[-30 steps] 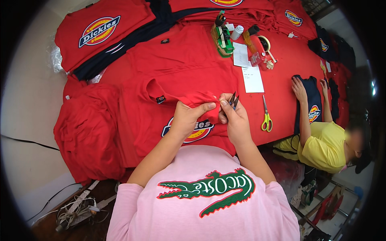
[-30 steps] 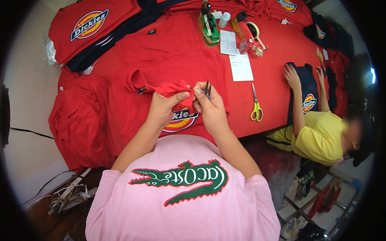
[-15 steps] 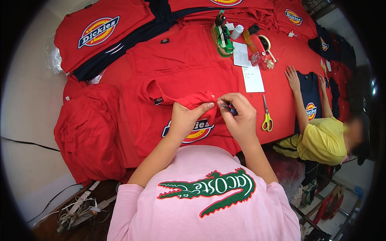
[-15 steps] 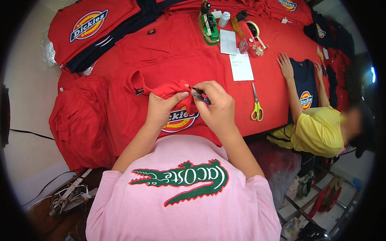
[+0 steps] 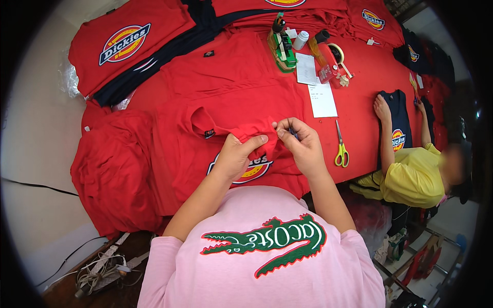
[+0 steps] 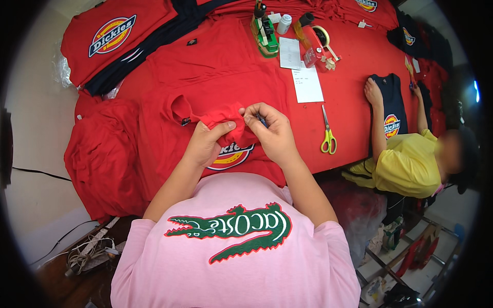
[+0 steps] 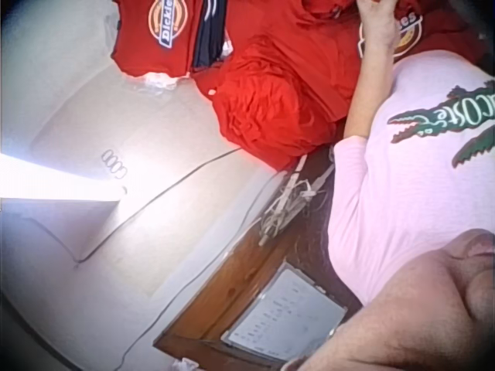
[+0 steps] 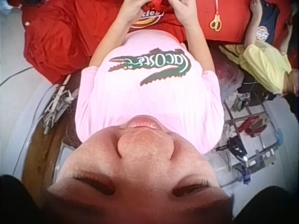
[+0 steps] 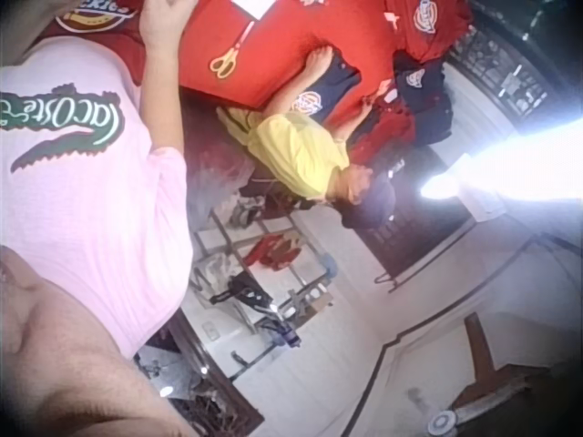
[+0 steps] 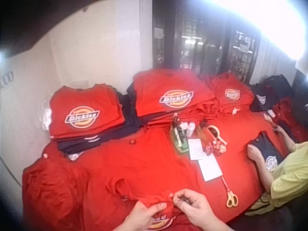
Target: The person picks up red t-shirts from a stack, removes loose threads around the necklines and seams using a thread clipper, and folds the shirts on a work table.
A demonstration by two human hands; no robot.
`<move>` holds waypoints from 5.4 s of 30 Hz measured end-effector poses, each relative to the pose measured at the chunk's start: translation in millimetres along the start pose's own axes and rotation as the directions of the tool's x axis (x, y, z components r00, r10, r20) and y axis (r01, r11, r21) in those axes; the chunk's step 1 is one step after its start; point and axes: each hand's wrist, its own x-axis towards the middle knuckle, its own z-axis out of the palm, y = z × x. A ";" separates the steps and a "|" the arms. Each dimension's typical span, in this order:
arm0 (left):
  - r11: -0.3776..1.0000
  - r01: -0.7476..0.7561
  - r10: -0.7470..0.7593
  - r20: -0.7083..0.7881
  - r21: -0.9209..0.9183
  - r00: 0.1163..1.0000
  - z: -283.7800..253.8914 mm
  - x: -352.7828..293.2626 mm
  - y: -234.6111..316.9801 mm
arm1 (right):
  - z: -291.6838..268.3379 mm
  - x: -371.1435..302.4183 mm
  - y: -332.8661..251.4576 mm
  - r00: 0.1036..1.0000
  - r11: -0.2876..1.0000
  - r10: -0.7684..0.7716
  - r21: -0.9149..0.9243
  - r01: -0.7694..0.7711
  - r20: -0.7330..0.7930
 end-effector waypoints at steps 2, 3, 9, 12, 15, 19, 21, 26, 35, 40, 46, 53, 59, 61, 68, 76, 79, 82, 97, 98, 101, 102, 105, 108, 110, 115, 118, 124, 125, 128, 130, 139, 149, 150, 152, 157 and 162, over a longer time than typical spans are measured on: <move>0.996 -0.067 0.067 -0.007 0.051 0.998 6.6 0.7 0.4 | 0.1 0.2 -2.0 0.994 0.980 -0.105 -0.169 0.108 0.022; 0.992 -0.100 0.101 -0.009 0.077 0.995 9.9 1.0 0.8 | -0.5 0.1 -3.4 0.993 0.966 -0.118 -0.229 0.122 0.031; 0.961 -0.073 0.107 -0.115 0.266 0.988 6.4 4.7 -5.8 | -2.9 -1.4 -6.0 0.989 0.924 -0.145 -0.356 0.137 0.003; 0.976 -0.110 0.138 -0.143 0.190 0.980 7.9 4.8 -11.0 | 1.6 -2.1 0.3 0.986 0.933 -0.157 -0.337 0.128 -0.062; 0.987 -0.129 0.145 -0.180 0.093 0.973 15.4 3.2 -10.2 | 5.2 -6.0 0.1 0.958 0.879 -0.254 -0.445 0.170 -0.135; 0.990 -0.116 0.132 -0.211 0.086 0.968 15.5 2.9 -6.0 | 2.4 -17.7 -0.5 0.928 0.790 -0.355 -0.567 0.233 -0.115; 0.989 -0.129 0.142 -0.207 0.076 0.968 15.5 3.2 -5.8 | 5.0 -25.9 -6.2 0.948 0.787 -0.305 -0.585 0.197 -0.091; 0.993 -0.109 0.116 -0.200 0.047 0.973 19.5 3.5 -7.3 | 15.7 -33.2 -5.9 0.962 0.859 -0.232 -0.494 0.132 -0.146; 0.976 -0.090 0.121 -0.145 0.200 0.982 13.6 -2.0 -9.1 | 16.2 -20.4 -17.3 0.973 0.949 -0.065 -0.315 -0.008 -0.220; 0.975 -0.128 0.154 -0.137 0.179 0.979 12.6 -5.3 -10.9 | 16.0 -17.6 -13.9 0.976 0.977 -0.017 -0.213 -0.030 -0.218; 0.988 -0.099 0.113 -0.114 0.119 0.987 6.0 -5.0 -15.7 | 3.0 -12.2 -4.2 0.959 0.959 0.252 0.167 -0.229 -0.131; 0.986 -0.040 0.055 -0.088 0.161 0.995 4.8 -5.8 -15.5 | 1.7 -11.2 -1.0 0.980 0.991 0.124 0.068 -0.114 -0.158; 0.982 -0.008 0.025 -0.087 0.188 0.996 6.8 -6.0 -12.7 | 8.3 -14.1 8.3 0.960 0.947 -0.187 -0.300 0.120 -0.207; 0.988 -0.005 0.021 -0.099 0.157 0.995 8.6 -6.4 -11.2 | 10.0 -15.4 5.7 0.953 0.905 -0.240 -0.399 0.151 -0.185; 0.994 -0.067 0.079 -0.139 0.086 0.987 21.5 -4.5 -8.7 | 14.6 -13.3 -2.8 0.911 0.773 -0.402 -0.568 0.284 -0.092; 0.963 -0.099 0.147 -0.185 0.249 0.972 13.5 -2.4 -12.6 | 8.6 -13.0 10.2 0.984 0.979 -0.100 -0.192 0.071 -0.147; 0.961 -0.085 0.135 -0.180 0.263 0.974 10.7 -3.0 -11.9 | 4.8 -12.3 5.9 0.993 0.998 0.060 0.004 -0.060 -0.106; 0.973 -0.082 0.126 -0.194 0.217 0.973 13.4 -3.3 -9.4 | 8.7 -13.2 3.6 0.989 0.980 -0.056 -0.196 0.028 -0.138; 0.995 -0.078 0.089 -0.237 0.055 0.968 20.1 -5.2 -4.2 | 16.3 -32.8 0.8 0.970 0.877 -0.215 -0.460 0.141 -0.113; 0.996 -0.069 0.079 -0.231 0.052 0.970 17.8 -5.5 -4.2 | 14.8 -32.0 3.0 0.970 0.881 -0.216 -0.450 0.144 -0.111; 0.996 -0.068 0.078 -0.231 0.051 0.970 16.8 -6.3 -4.6 | 15.5 -31.3 2.3 0.970 0.884 -0.223 -0.439 0.158 -0.101; 0.996 -0.071 0.082 -0.235 0.051 0.968 17.0 -6.7 -5.0 | 16.3 -31.3 0.8 0.969 0.884 -0.225 -0.439 0.162 -0.097; 0.996 -0.076 0.084 -0.242 0.041 0.967 18.5 -7.6 -4.9 | 17.4 -30.6 -4.2 0.972 0.869 -0.218 -0.471 0.151 -0.090; 0.997 -0.062 0.070 -0.241 0.042 0.968 19.2 -8.9 -4.8 | 15.8 -30.3 -3.4 0.975 0.886 -0.203 -0.440 0.147 -0.084; 0.998 -0.059 0.065 -0.247 0.031 0.967 19.5 -9.5 -5.0 | 15.3 -30.7 -5.6 0.978 0.882 -0.194 -0.451 0.139 -0.078; 0.998 -0.056 0.062 -0.226 0.033 0.972 15.0 -8.7 -6.7 | 13.5 -31.5 -1.1 0.978 0.890 -0.191 -0.434 0.139 -0.080; 0.996 -0.049 0.065 -0.222 0.075 0.973 16.3 -9.7 -4.7 | 11.9 -31.7 0.3 0.980 0.897 -0.181 -0.423 0.132 -0.078; 0.991 -0.053 0.077 -0.191 0.125 0.979 13.8 -10.0 -5.0 | 7.5 -32.1 6.4 0.981 0.897 -0.183 -0.421 0.137 -0.070; 0.991 -0.050 0.074 -0.195 0.125 0.978 14.6 -10.3 -4.7 | 8.0 -32.9 7.1 0.980 0.899 -0.185 -0.415 0.139 -0.074; 0.991 -0.028 0.055 -0.206 0.129 0.977 14.7 -11.5 -3.7 | 9.2 -32.6 6.1 0.976 0.895 -0.207 -0.417 0.158 -0.073; 0.992 -0.019 0.045 -0.212 0.124 0.976 14.9 -12.0 -3.0 | 9.5 -32.3 3.9 0.975 0.886 -0.214 -0.433 0.165 -0.066; 0.986 -0.007 0.036 -0.173 0.167 0.984 8.4 -10.8 0.8 | 8.5 -31.2 -5.4 0.979 0.853 -0.203 -0.496 0.164 -0.025; 0.985 -0.016 0.040 -0.140 0.170 0.989 8.5 -11.0 6.2 | 6.9 -29.2 -7.0 0.954 0.734 -0.299 -0.633 0.245 0.023; 0.984 -0.020 0.044 -0.135 0.174 0.990 8.8 -10.8 6.9 | 6.4 -29.0 -7.2 0.952 0.727 -0.305 -0.638 0.253 0.031; 0.987 0.002 0.021 -0.142 0.158 0.990 9.6 -11.4 8.6 | 5.6 -29.2 -5.6 0.951 0.724 -0.307 -0.643 0.252 0.028; 0.991 0.031 -0.008 -0.171 0.134 0.985 13.1 -12.2 9.2 | 3.5 -27.6 4.7 0.939 0.777 -0.314 -0.606 0.168 -0.143; 0.993 0.017 0.003 -0.168 0.116 0.986 10.1 -10.7 6.7 | 3.5 -32.1 -7.2 0.961 0.802 -0.268 -0.568 0.183 -0.068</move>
